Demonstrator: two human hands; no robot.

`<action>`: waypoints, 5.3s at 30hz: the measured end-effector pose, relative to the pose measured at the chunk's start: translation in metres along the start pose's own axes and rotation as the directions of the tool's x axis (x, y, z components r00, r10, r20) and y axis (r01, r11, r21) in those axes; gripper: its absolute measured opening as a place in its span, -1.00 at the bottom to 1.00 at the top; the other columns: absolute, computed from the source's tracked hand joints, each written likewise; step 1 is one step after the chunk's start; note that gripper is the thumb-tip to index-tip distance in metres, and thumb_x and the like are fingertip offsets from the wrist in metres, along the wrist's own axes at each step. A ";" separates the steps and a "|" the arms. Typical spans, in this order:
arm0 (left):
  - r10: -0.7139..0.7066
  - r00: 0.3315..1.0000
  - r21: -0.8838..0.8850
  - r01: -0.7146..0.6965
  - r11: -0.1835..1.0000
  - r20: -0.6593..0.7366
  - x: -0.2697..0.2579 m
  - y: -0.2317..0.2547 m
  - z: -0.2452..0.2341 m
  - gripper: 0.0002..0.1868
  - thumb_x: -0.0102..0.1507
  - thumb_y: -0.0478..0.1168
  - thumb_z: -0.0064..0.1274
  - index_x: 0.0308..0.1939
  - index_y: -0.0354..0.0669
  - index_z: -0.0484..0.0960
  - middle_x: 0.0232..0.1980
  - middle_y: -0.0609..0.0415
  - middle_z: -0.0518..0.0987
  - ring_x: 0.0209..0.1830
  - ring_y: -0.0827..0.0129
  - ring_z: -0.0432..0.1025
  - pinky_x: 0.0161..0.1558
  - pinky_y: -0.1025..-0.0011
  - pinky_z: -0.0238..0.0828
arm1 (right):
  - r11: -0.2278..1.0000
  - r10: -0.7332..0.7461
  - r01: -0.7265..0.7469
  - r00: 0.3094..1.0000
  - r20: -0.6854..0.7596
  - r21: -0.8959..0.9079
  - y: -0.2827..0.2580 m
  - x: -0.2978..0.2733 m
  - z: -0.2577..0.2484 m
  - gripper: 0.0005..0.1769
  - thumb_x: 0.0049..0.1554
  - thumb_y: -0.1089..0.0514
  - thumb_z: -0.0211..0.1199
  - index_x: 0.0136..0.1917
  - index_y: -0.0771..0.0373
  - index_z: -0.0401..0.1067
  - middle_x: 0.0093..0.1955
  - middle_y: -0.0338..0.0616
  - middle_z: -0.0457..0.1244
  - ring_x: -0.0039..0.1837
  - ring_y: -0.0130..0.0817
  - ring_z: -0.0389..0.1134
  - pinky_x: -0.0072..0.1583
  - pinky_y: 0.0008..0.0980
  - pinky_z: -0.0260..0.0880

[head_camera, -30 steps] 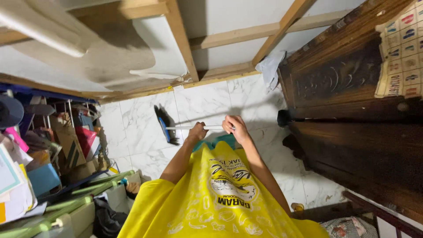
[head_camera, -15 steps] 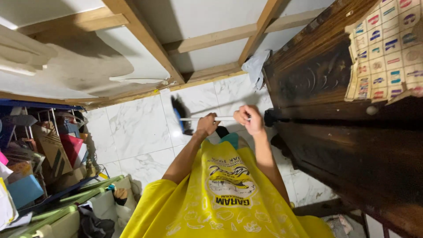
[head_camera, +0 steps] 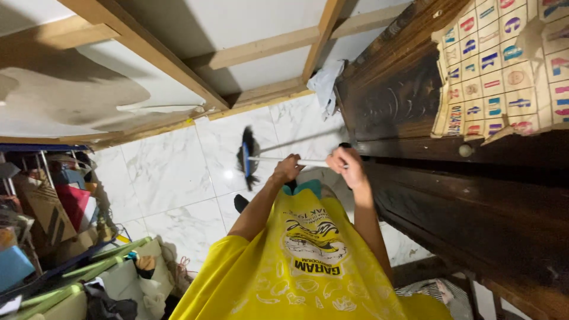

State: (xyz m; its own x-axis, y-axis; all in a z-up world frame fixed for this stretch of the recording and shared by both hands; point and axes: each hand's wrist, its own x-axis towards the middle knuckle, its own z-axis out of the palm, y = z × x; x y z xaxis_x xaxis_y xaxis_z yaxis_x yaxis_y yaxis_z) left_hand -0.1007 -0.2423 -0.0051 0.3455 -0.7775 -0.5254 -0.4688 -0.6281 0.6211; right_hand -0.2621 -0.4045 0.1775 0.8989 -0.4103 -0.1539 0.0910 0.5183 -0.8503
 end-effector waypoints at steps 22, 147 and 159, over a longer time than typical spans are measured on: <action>-0.059 0.986 -0.056 0.051 0.997 -0.153 0.030 -0.056 0.028 -0.63 0.24 -0.05 0.07 0.06 -0.11 0.54 0.10 -0.23 0.54 0.10 -0.20 0.47 0.14 -0.12 0.42 | 0.976 0.090 -0.099 0.995 -0.054 -0.196 0.035 0.033 -0.012 -0.42 0.34 -0.07 -0.09 -0.50 0.08 0.10 -0.59 -0.34 -0.03 -0.49 -0.44 -0.03 -0.33 -0.40 0.03; 0.390 0.845 0.136 -0.463 0.876 0.367 0.092 0.135 0.055 -0.66 0.28 -0.20 0.00 0.14 -0.13 0.56 0.15 -0.12 0.54 0.18 -0.05 0.47 0.17 0.06 0.46 | 0.808 -0.437 0.588 0.639 -0.634 0.036 -0.027 -0.094 -0.064 -0.43 0.35 -0.15 -0.06 -0.42 0.07 -0.05 -0.58 -0.30 -0.19 -0.45 -0.42 -0.24 -0.22 -0.29 -0.12; 0.292 0.930 0.253 -0.345 0.904 0.225 0.115 0.075 0.036 -0.62 0.28 -0.22 -0.01 0.19 -0.05 0.55 0.18 -0.11 0.50 0.11 -0.08 0.50 0.10 -0.04 0.46 | 0.892 -0.360 0.441 0.560 -0.746 -0.099 0.034 -0.060 -0.046 -0.46 0.33 0.02 0.04 -0.43 0.11 -0.03 -0.50 -0.32 -0.18 -0.48 -0.46 -0.15 -0.33 -0.34 -0.16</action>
State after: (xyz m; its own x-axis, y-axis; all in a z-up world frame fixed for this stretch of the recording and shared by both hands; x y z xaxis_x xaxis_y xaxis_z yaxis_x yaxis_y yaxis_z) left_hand -0.1254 -0.3773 -0.0401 0.0019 -0.8990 -0.4379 -0.7484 -0.2917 0.5957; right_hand -0.3329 -0.3963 0.1350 0.1513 -0.9762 -0.1552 0.4353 0.2067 -0.8762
